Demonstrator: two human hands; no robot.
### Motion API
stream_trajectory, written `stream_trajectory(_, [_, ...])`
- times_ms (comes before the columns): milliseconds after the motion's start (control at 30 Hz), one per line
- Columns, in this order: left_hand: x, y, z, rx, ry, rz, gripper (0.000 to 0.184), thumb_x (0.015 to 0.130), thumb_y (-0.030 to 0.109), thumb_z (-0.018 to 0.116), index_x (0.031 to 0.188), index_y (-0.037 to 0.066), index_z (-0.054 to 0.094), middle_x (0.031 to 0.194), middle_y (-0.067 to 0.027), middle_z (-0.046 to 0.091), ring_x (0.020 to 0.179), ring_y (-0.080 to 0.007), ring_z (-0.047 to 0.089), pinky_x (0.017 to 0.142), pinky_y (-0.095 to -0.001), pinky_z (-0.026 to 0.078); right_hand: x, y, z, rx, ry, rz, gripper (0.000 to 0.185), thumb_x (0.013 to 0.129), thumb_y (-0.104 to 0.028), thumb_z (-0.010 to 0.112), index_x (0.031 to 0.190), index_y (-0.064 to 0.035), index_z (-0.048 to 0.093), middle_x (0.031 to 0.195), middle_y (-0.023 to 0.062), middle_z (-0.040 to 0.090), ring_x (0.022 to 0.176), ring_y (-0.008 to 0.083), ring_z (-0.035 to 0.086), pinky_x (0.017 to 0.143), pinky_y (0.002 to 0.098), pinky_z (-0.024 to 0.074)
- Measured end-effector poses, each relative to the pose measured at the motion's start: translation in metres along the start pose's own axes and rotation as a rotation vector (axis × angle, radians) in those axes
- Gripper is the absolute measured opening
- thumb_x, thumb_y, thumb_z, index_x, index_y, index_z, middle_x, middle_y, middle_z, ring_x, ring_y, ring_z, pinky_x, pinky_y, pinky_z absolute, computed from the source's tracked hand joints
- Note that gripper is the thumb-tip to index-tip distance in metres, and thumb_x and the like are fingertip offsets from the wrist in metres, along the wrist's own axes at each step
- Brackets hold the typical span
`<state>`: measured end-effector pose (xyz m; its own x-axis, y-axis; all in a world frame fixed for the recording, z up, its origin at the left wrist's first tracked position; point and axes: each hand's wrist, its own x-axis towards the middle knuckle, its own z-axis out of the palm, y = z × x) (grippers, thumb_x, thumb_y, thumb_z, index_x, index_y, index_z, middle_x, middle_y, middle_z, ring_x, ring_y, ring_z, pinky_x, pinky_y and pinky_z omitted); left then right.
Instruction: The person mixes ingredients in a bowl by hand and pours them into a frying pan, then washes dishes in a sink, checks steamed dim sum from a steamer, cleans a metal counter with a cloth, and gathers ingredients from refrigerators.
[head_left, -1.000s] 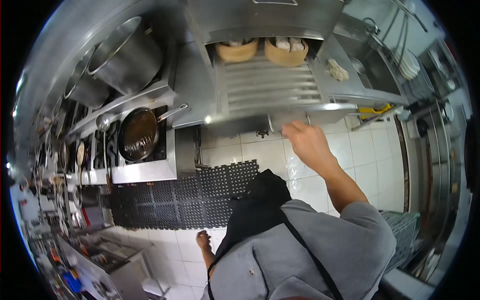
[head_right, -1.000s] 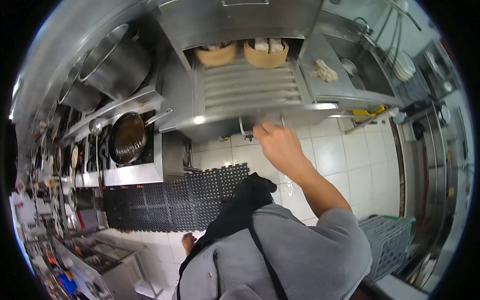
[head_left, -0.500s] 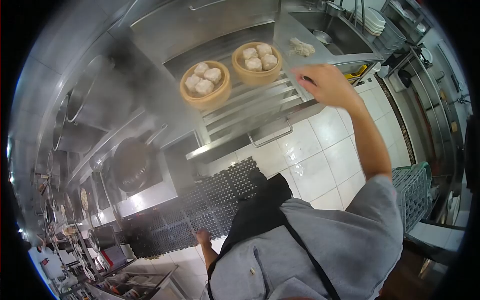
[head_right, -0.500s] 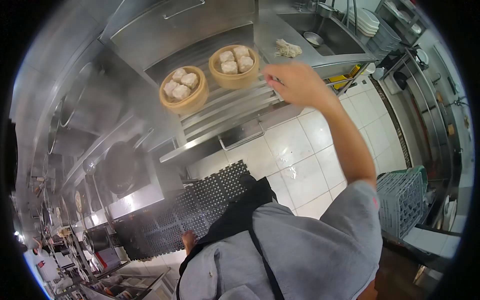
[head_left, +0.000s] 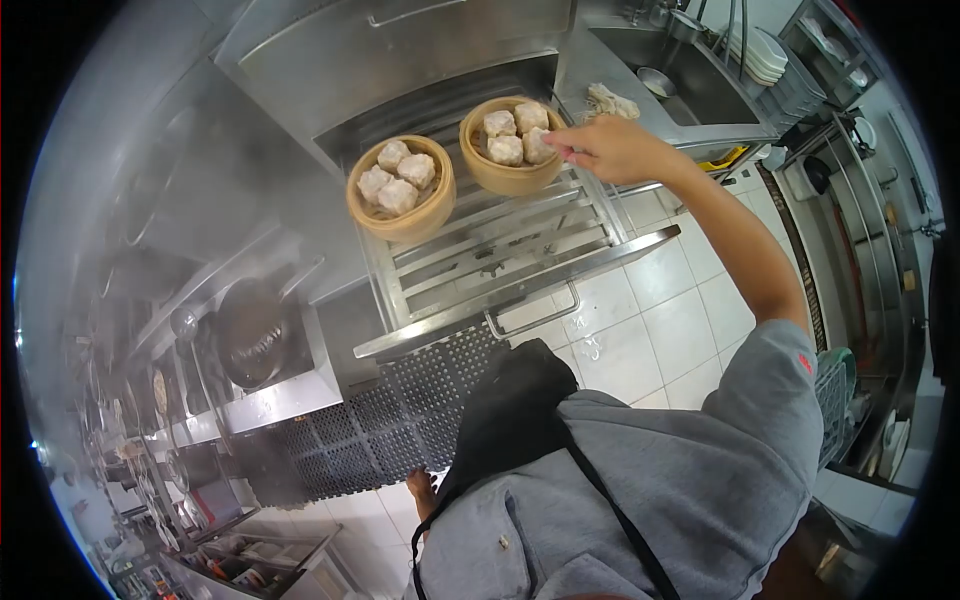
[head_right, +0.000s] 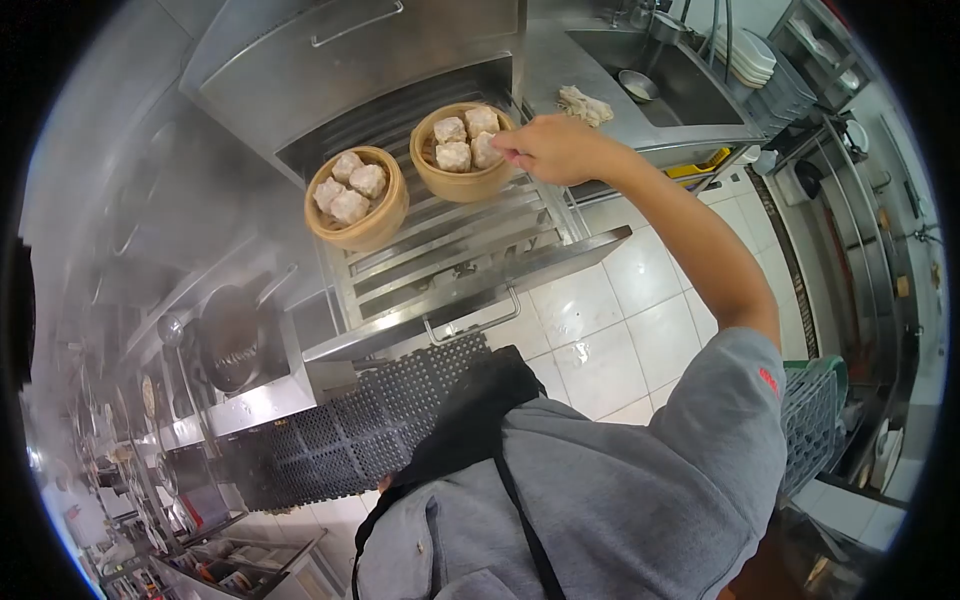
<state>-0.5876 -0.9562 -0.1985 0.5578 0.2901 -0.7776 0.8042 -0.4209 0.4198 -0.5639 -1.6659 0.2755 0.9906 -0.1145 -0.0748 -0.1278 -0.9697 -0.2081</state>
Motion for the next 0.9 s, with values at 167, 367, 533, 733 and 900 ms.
stream_trajectory(167, [-0.011, 0.036, -0.001, -0.07, -0.031, 0.038, 0.034, 0.083, 0.018, 0.06, 0.11, 0.0, 0.06, 0.082, -0.012, 0.06, 0.068, -0.025, 0.063, 0.049, -0.0354, 0.048, -0.002, -0.025, -0.018, 0.073, 0.268, -0.064, 0.013, 0.085, -0.014, 0.056, 0.097, -0.0134, 0.06, 0.081, 0.016, 0.064, 0.076, 0.0357, 0.062, 0.067, 0.0469, 0.0465])
stream_trajectory(367, [0.009, 0.038, 0.002, -0.126, -0.039, 0.109, 0.033, 0.082, 0.017, 0.062, 0.109, -0.002, 0.06, 0.085, -0.0118, 0.061, 0.072, -0.0229, 0.062, 0.054, -0.0338, 0.052, 0.032, -0.102, -0.006, 0.007, -0.088, -0.241, 0.035, 0.086, -0.017, 0.058, 0.121, -0.0096, 0.057, 0.082, 0.0174, 0.066, 0.078, 0.0352, 0.064, 0.071, 0.0483, 0.0503])
stream_trajectory(533, [0.014, 0.034, 0.008, -0.135, 0.026, 0.164, 0.027, 0.083, 0.016, 0.061, 0.104, -0.002, 0.061, 0.074, -0.0091, 0.057, 0.061, -0.0189, 0.057, 0.05, -0.0309, 0.05, 0.067, -0.125, 0.014, 0.044, -0.254, -0.159, 0.045, 0.084, -0.01, 0.056, 0.129, -0.0112, 0.051, 0.088, 0.0192, 0.065, 0.084, 0.0344, 0.064, 0.076, 0.0487, 0.0494])
stream_trajectory(733, [-0.026, 0.028, 0.01, -0.14, 0.022, 0.037, 0.015, 0.085, 0.018, 0.062, 0.092, 0.005, 0.06, 0.063, -0.0019, 0.053, 0.048, -0.0147, 0.053, 0.037, -0.0268, 0.037, 0.044, -0.132, -0.006, 0.054, -0.137, -0.375, 0.029, 0.081, -0.007, 0.056, 0.109, -0.0092, 0.064, 0.087, 0.0151, 0.062, 0.087, 0.0317, 0.062, 0.073, 0.0457, 0.0476])
stream_trajectory(900, [-0.032, 0.014, 0.01, -0.033, -0.021, 0.099, 0.014, 0.085, 0.02, 0.06, 0.092, 0.008, 0.061, 0.062, -0.001, 0.052, 0.049, -0.0159, 0.055, 0.037, -0.0277, 0.034, 0.035, -0.132, 0.0, -0.058, -0.029, -0.336, 0.045, 0.077, -0.005, 0.061, 0.12, -0.0197, 0.064, 0.081, 0.0081, 0.056, 0.073, 0.0289, 0.061, 0.062, 0.0415, 0.0466])
